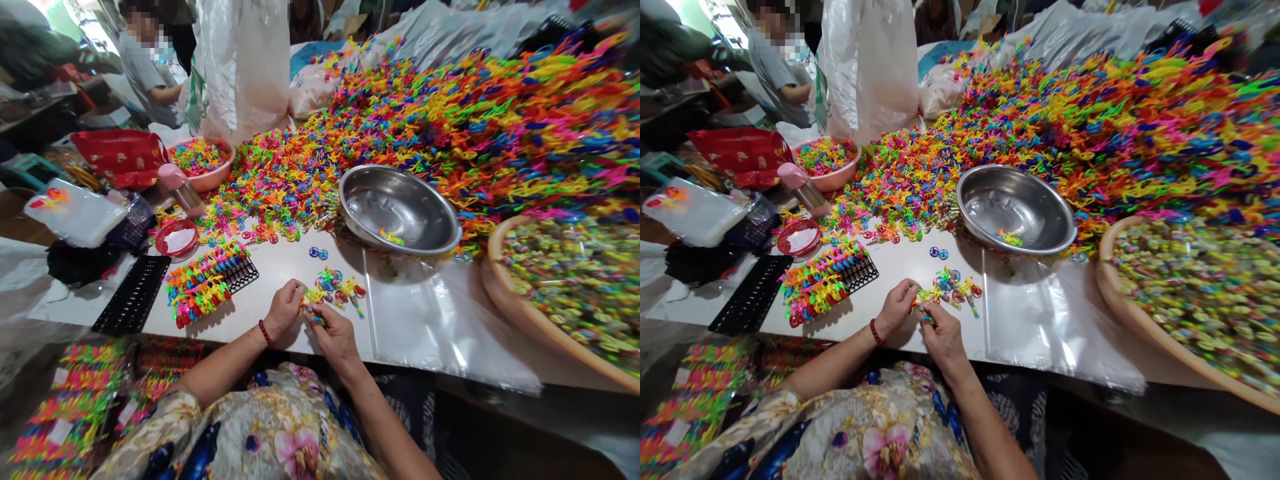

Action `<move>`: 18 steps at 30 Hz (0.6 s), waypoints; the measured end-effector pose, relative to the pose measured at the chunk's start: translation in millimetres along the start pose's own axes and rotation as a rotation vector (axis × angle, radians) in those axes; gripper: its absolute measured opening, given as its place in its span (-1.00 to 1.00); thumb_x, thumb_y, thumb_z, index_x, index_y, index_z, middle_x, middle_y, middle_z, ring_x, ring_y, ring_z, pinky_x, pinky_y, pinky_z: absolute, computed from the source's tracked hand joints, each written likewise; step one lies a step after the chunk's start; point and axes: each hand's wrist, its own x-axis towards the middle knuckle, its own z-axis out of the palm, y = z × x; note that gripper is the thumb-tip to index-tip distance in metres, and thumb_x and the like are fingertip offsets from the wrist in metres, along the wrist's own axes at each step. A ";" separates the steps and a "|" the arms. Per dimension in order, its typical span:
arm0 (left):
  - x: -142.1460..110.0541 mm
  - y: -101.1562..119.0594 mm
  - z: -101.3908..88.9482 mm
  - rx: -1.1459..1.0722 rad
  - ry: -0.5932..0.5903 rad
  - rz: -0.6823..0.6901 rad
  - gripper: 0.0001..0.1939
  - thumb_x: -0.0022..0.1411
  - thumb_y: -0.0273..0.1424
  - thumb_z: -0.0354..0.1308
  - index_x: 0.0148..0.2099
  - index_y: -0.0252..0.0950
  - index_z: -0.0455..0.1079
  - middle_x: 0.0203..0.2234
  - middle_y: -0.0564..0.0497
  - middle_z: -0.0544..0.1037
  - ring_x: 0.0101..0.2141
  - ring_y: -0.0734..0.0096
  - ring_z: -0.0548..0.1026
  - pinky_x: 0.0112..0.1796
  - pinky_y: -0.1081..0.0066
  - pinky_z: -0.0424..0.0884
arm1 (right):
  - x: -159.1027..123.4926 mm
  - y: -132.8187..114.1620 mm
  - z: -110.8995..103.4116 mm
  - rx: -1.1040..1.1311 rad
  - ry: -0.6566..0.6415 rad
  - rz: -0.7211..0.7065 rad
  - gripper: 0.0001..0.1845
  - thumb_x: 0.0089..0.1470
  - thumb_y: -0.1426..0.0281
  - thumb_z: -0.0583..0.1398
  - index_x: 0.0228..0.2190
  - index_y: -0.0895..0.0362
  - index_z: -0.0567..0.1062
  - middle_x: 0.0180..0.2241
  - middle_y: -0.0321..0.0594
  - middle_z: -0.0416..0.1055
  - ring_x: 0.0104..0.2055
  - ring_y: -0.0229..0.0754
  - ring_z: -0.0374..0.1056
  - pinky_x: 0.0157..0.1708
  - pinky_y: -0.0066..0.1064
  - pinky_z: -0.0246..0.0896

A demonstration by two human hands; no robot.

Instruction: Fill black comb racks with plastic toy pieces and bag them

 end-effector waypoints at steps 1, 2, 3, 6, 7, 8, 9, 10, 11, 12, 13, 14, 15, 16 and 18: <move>0.7 -1.1 2.5 0.009 0.004 -0.005 -0.78 0.30 -0.25 -0.03 -0.31 -0.27 0.30 -0.54 0.14 0.32 -0.48 0.49 0.26 -0.41 0.47 0.19 | -1.6 0.1 0.0 -0.043 0.003 -0.030 -0.79 0.16 0.32 0.15 -0.26 0.10 0.56 -0.34 -0.22 0.54 -0.29 -0.16 0.44 -0.25 -0.39 0.32; 1.2 -2.4 5.1 0.014 0.007 -0.011 -0.79 0.29 -0.26 -0.02 -0.31 -0.27 0.30 -0.54 0.14 0.32 -0.48 0.48 0.26 -0.41 0.47 0.19 | -3.1 0.5 0.3 -0.081 0.006 -0.052 -0.79 0.17 0.33 0.13 -0.27 0.10 0.55 -0.34 -0.21 0.54 -0.29 -0.16 0.45 -0.25 -0.38 0.32; 1.6 -3.7 7.9 0.016 0.008 -0.017 -0.79 0.29 -0.27 -0.02 -0.31 -0.27 0.31 -0.54 0.14 0.33 -0.48 0.48 0.27 -0.41 0.47 0.19 | -4.4 1.4 0.5 -0.111 0.004 -0.066 -0.79 0.18 0.35 0.11 -0.27 0.10 0.55 -0.34 -0.20 0.54 -0.29 -0.15 0.45 -0.25 -0.38 0.33; 4.4 -5.1 15.0 0.023 -0.009 -0.037 -0.78 0.30 -0.27 -0.04 -0.32 -0.26 0.31 -0.53 0.11 0.35 -0.48 0.45 0.30 -0.40 0.46 0.21 | -5.5 8.3 -1.6 -0.162 -0.012 -0.077 -0.78 0.20 0.35 0.08 -0.25 0.09 0.53 -0.34 -0.19 0.54 -0.29 -0.14 0.46 -0.25 -0.37 0.35; 6.7 -4.3 16.2 0.043 -0.028 -0.038 -0.76 0.32 -0.26 -0.06 -0.32 -0.26 0.32 -0.53 0.10 0.36 -0.47 0.43 0.31 -0.40 0.45 0.22 | -4.6 12.1 -4.0 -0.179 -0.013 -0.070 -0.77 0.21 0.34 0.08 -0.23 0.09 0.53 -0.33 -0.19 0.54 -0.29 -0.14 0.46 -0.26 -0.36 0.36; 10.0 -2.8 16.4 0.074 -0.049 -0.032 -0.75 0.34 -0.25 -0.07 -0.31 -0.25 0.33 -0.52 0.08 0.36 -0.47 0.40 0.33 -0.39 0.44 0.22 | -3.1 16.6 -7.4 -0.201 -0.008 -0.064 -0.76 0.22 0.32 0.08 -0.22 0.09 0.52 -0.32 -0.18 0.54 -0.28 -0.13 0.47 -0.25 -0.35 0.38; 14.7 -0.5 15.7 0.108 -0.069 -0.020 -0.76 0.34 -0.25 -0.05 -0.30 -0.24 0.34 -0.51 0.06 0.37 -0.46 0.38 0.34 -0.37 0.43 0.23 | -1.0 21.5 -12.0 -0.233 0.002 -0.065 -0.74 0.22 0.29 0.07 -0.19 0.09 0.53 -0.29 -0.16 0.55 -0.26 -0.12 0.47 -0.24 -0.33 0.39; 21.0 2.3 13.8 0.136 -0.086 -0.002 -0.79 0.33 -0.26 0.00 -0.29 -0.24 0.36 -0.49 0.03 0.38 -0.44 0.36 0.36 -0.35 0.41 0.25 | 1.5 26.6 -17.6 -0.275 0.023 -0.077 -0.71 0.23 0.28 0.07 -0.16 0.10 0.53 -0.25 -0.13 0.56 -0.22 -0.09 0.48 -0.20 -0.29 0.40; 29.0 5.6 11.1 0.162 -0.085 0.012 -0.83 0.31 -0.28 0.05 -0.28 -0.24 0.37 -0.48 0.01 0.38 -0.42 0.33 0.38 -0.32 0.40 0.26 | 4.2 31.4 -23.9 -0.329 0.057 -0.099 -0.68 0.24 0.27 0.05 -0.13 0.11 0.53 -0.20 -0.09 0.55 -0.17 -0.06 0.47 -0.14 -0.24 0.40; 38.7 9.3 7.6 0.191 -0.061 0.014 -0.86 0.29 -0.29 0.09 -0.27 -0.24 0.37 -0.47 0.00 0.38 -0.40 0.30 0.40 -0.28 0.39 0.26 | 6.9 35.7 -30.7 -0.395 0.102 -0.127 -0.65 0.25 0.28 0.04 -0.09 0.13 0.52 -0.14 -0.04 0.54 -0.10 -0.02 0.45 -0.07 -0.16 0.38; 50.0 13.0 3.7 0.227 -0.013 0.005 -0.87 0.27 -0.30 0.11 -0.25 -0.25 0.38 -0.46 -0.02 0.38 -0.37 0.28 0.41 -0.24 0.37 0.27 | 9.4 39.2 -37.5 -0.470 0.154 -0.156 -0.62 0.25 0.29 0.02 -0.07 0.16 0.52 -0.08 0.03 0.51 -0.03 0.02 0.42 0.00 -0.08 0.34; 62.7 16.7 -0.3 0.280 0.050 -0.006 -0.87 0.28 -0.31 0.11 -0.22 -0.26 0.38 -0.43 -0.05 0.39 -0.33 0.24 0.42 -0.20 0.36 0.27 | 11.6 42.0 -43.8 -0.545 0.208 -0.182 -0.61 0.25 0.30 0.02 -0.05 0.19 0.52 -0.03 0.08 0.48 0.02 0.07 0.37 0.05 -0.01 0.29; 76.3 20.2 -4.0 0.353 0.119 -0.011 -0.85 0.29 -0.32 0.09 -0.17 -0.27 0.38 -0.38 -0.08 0.41 -0.28 0.22 0.43 -0.17 0.34 0.27 | 13.2 44.0 -49.0 -0.609 0.258 -0.199 -0.60 0.24 0.30 0.02 -0.04 0.22 0.52 0.00 0.12 0.45 0.06 0.11 0.33 0.07 0.04 0.26; 90.2 23.3 -7.3 0.436 0.182 -0.003 -0.82 0.30 -0.35 0.08 -0.09 -0.29 0.37 -0.30 -0.12 0.42 -0.21 0.20 0.43 -0.13 0.32 0.27 | 14.1 45.5 -52.6 -0.654 0.295 -0.215 -0.60 0.24 0.31 0.03 -0.04 0.23 0.52 0.02 0.15 0.43 0.07 0.13 0.31 0.07 0.07 0.24; 116.6 27.3 -11.7 0.588 0.244 0.049 -0.67 0.25 -0.40 0.14 0.06 -0.30 0.32 -0.10 -0.20 0.38 -0.08 0.16 0.38 -0.04 0.29 0.24 | 13.9 47.8 -54.2 -0.668 0.314 -0.253 -0.62 0.24 0.31 0.04 -0.05 0.21 0.53 0.00 0.13 0.45 0.06 0.11 0.32 0.05 0.05 0.27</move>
